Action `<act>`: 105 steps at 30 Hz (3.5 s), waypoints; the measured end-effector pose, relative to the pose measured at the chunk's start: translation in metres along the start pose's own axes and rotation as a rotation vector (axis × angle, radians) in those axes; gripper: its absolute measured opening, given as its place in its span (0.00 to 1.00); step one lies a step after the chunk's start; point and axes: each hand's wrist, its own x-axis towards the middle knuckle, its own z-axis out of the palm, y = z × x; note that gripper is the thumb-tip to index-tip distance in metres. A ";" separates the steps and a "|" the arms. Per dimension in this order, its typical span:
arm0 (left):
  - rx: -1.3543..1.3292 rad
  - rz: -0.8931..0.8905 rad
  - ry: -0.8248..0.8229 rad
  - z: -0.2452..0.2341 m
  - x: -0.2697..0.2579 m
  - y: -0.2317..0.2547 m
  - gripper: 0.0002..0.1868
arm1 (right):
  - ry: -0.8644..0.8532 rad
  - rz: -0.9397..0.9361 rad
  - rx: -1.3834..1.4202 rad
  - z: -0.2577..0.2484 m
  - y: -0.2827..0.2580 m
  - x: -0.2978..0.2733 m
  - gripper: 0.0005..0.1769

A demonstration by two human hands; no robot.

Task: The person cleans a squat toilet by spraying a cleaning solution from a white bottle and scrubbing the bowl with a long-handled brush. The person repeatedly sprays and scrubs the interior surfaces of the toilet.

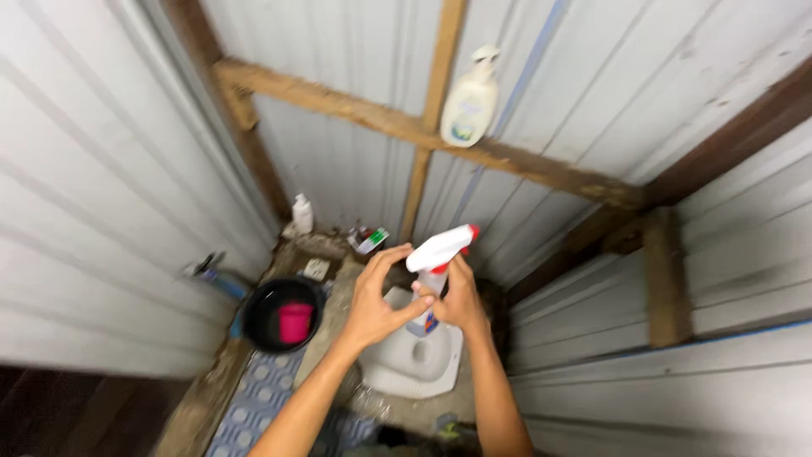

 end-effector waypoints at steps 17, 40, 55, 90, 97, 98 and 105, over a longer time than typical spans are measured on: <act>0.125 -0.145 -0.056 -0.190 -0.184 0.054 0.18 | -0.097 -0.008 -0.029 0.174 -0.205 -0.120 0.25; -0.490 -0.407 -0.225 -0.159 -0.277 0.011 0.30 | -0.364 0.256 0.409 0.193 -0.222 -0.202 0.26; -0.461 -0.512 0.038 -0.146 -0.367 -0.023 0.17 | -0.330 0.193 -0.056 0.161 -0.249 -0.242 0.39; -0.026 -0.915 -0.213 -0.098 -0.383 -0.081 0.19 | -0.204 0.856 -0.244 0.090 -0.179 -0.396 0.05; 0.173 -0.898 -0.307 -0.067 -0.371 -0.090 0.17 | -0.114 0.766 -0.136 0.079 -0.146 -0.404 0.03; 0.140 -0.877 -0.281 -0.061 -0.368 -0.092 0.18 | -0.121 0.772 -0.157 0.077 -0.141 -0.405 0.03; 0.069 -0.863 -0.258 -0.029 -0.349 -0.106 0.15 | -0.183 0.895 -0.168 0.058 -0.100 -0.398 0.05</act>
